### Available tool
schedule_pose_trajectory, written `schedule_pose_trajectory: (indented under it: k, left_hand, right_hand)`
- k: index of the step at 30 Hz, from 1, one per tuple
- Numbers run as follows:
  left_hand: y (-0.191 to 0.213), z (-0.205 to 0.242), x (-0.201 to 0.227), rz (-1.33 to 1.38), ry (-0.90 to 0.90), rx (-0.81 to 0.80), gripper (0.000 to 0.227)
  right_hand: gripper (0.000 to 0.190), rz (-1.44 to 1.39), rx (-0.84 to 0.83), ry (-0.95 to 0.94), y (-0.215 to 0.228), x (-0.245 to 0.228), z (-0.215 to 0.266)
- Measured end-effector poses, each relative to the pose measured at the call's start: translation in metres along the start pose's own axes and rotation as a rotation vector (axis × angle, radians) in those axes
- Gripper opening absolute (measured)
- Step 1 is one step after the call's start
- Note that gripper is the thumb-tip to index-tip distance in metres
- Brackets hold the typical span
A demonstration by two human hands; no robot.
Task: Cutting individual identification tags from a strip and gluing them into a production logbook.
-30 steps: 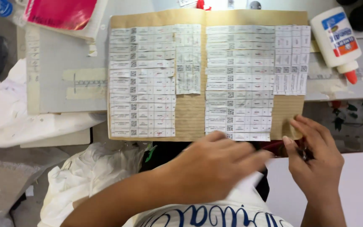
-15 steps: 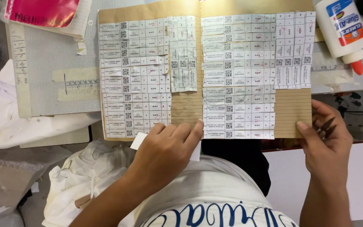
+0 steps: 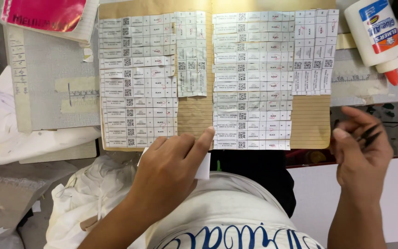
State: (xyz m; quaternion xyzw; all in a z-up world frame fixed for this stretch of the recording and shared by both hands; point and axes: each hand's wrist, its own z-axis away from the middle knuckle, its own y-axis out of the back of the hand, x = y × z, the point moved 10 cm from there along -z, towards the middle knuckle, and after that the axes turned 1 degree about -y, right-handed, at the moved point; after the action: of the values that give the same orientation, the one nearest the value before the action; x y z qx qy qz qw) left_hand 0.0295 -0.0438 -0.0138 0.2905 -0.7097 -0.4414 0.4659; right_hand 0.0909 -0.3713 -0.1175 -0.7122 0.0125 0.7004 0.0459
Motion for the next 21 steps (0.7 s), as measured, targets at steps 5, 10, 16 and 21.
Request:
schedule_pose_trajectory:
  k: [5, 10, 16, 21]
  left_hand:
    - [0.011, -0.007, 0.020, 0.254, -0.044, -0.014, 0.080]
    - [-0.011, -0.010, 0.046, 0.430, -0.101, -0.117, 0.073]
    - [-0.022, -0.011, 0.049, 0.605, -0.012, -0.179, 0.057]
    - [-0.015, -0.006, 0.040, 0.995, 0.008, -0.011, 0.024]
  right_hand:
    - [0.032, 0.171, 0.053, 0.130, 0.003, -0.049, -0.012]
    - [0.034, 0.612, -0.166, 0.243, -0.039, -0.085, -0.040]
    - [0.060, 0.819, -0.543, 0.345, -0.184, -0.096, -0.079]
    - [0.062, 0.400, -0.613, -0.035, -0.224, -0.036, -0.136]
